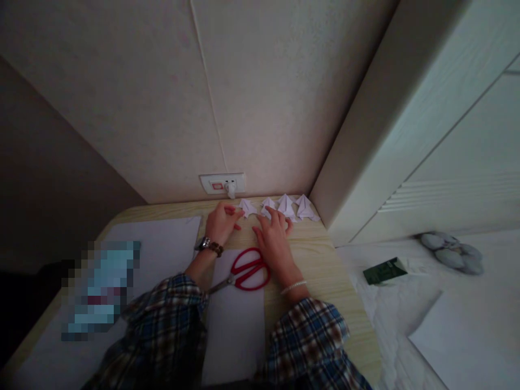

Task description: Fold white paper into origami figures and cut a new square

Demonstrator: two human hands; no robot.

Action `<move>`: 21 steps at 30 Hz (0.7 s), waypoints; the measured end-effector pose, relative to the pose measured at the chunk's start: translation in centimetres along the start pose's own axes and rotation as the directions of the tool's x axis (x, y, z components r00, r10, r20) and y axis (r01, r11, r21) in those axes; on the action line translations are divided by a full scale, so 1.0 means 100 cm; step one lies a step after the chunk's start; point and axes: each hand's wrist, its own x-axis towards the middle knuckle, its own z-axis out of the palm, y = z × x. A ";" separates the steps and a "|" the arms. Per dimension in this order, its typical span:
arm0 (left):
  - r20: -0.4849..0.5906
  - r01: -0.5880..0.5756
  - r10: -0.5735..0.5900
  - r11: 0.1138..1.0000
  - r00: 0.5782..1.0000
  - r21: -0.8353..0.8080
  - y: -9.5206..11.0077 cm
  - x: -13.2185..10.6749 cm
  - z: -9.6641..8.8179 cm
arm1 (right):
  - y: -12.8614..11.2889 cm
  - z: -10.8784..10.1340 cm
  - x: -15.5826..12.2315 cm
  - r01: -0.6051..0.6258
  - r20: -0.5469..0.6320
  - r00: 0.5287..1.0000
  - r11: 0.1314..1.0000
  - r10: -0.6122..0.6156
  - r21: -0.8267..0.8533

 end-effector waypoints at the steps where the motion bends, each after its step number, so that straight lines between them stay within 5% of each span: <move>1: 0.017 -0.024 0.023 0.999 1.000 0.047 0.001 -0.005 -0.010 | -0.001 -0.003 -0.001 0.023 0.021 1.000 0.999 -0.023 0.027; 6: 0.254 -0.172 0.105 0.951 0.961 0.256 -0.006 -0.031 -0.060 | -0.004 -0.022 -0.019 0.158 0.235 0.952 0.972 -0.196 0.173; 11: 0.416 -0.379 0.219 0.855 0.883 0.354 -0.030 -0.049 -0.076 | -0.002 -0.026 -0.042 0.182 0.354 0.905 0.966 -0.238 0.185; 21: 0.327 -0.524 0.413 0.718 0.850 0.458 -0.053 -0.043 -0.068 | -0.006 -0.023 -0.055 0.216 0.285 0.925 0.965 -0.251 0.147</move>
